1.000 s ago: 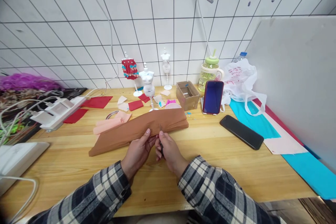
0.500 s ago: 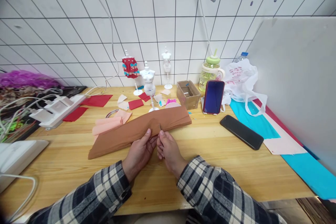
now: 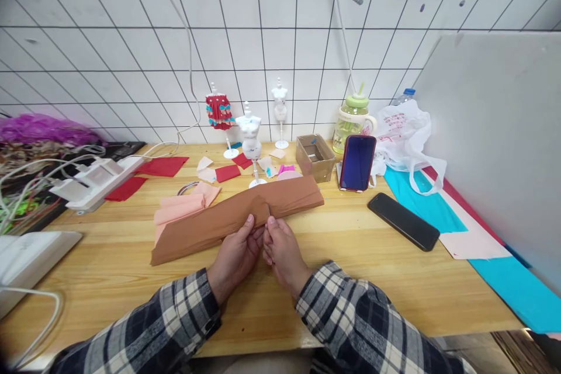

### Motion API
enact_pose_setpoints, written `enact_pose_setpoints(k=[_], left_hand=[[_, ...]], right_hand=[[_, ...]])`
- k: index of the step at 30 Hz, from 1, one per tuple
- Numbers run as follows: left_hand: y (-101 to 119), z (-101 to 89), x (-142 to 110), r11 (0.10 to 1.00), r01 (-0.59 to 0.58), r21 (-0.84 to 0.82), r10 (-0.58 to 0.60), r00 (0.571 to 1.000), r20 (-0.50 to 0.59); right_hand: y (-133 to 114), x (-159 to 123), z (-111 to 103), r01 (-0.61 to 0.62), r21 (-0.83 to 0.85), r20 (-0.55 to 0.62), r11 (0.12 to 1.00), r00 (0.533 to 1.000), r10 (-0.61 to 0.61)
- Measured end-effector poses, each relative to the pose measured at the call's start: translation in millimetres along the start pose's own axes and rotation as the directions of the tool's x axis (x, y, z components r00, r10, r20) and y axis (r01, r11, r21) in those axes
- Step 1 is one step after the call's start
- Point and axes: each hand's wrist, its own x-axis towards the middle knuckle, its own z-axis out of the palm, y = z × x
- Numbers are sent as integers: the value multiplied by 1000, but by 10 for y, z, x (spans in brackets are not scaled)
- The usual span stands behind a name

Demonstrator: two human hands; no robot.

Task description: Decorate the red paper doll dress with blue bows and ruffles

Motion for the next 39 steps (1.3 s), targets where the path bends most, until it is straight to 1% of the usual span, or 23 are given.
enact_pose_setpoints(k=[2,4,8,10,11,12,14,16,18,21,24,26,28,30,31,32,33,34,35,36,37,38,39], left_hand=[[30,-11,23,1000,-4,-18,3,1000,-27],[79,-32,60,999,-23,-41,21,999,-47],[185,-93,136,996,-66,-68,57,991,-120],[205,-114,150,997,-52,-65,41,986,-160],[204,-118,147,997,-39,-61,29,987,-161],[198,-116,138,998,-25,-54,17,989,-148],[179,-98,106,999,-3,-34,-1,993,-120],[166,-71,71,1000,19,-13,-20,994,-103],[166,-43,51,999,40,10,-39,996,-80],[157,-7,45,998,46,37,-44,997,-63],[75,27,-53,999,48,25,-45,994,-101],[-1,59,-258,992,123,-4,-123,984,-129],[-22,118,-559,949,314,10,-310,942,-128],[81,222,-848,852,495,169,-496,867,-35],[184,293,-940,811,504,298,-536,843,34],[313,374,-972,787,436,436,-528,842,112],[459,455,-937,776,282,564,-453,871,189],[607,527,-834,737,109,667,-355,902,246],[745,578,-669,681,-88,727,-178,943,281],[864,600,-460,572,-224,789,-53,950,308],[954,589,-225,452,-316,834,44,942,332],[1013,545,14,350,-343,872,53,936,347],[1041,475,238,275,-337,901,7,937,349]], right_hand=[[-26,31,-32,-23,-30,6,999,1000,23],[-110,57,-100,-47,-112,56,993,997,53],[-404,74,-309,-93,-338,255,937,949,186],[-512,79,-390,-106,-335,307,936,927,214],[-534,85,-411,-122,-312,301,942,928,220],[-533,94,-417,-138,-285,265,949,940,216],[-470,122,-390,-173,-233,115,957,972,204],[-367,155,-335,-182,-148,-11,972,983,182],[-271,185,-284,-121,-25,-64,992,991,119],[-196,209,-250,-14,132,-104,991,994,28],[-212,214,-261,68,180,-152,981,988,-40],[-264,215,-282,125,155,-172,980,980,-97],[-337,216,-307,170,115,-172,979,974,-149],[-415,215,-331,192,79,-143,978,973,-180],[-449,213,-340,199,70,-121,978,974,-189],[-478,211,-347,200,66,-93,978,977,-193],[-499,207,-352,195,67,-59,979,980,-191],[-513,204,-355,185,69,-21,980,983,-184],[-519,199,-357,172,69,19,983,985,-174],[-520,195,-359,156,64,63,986,985,-160],[-517,192,-362,139,55,110,989,983,-144],[-513,189,-367,122,43,152,992,980,-127],[-509,188,-375,112,32,183,993,976,-116]])
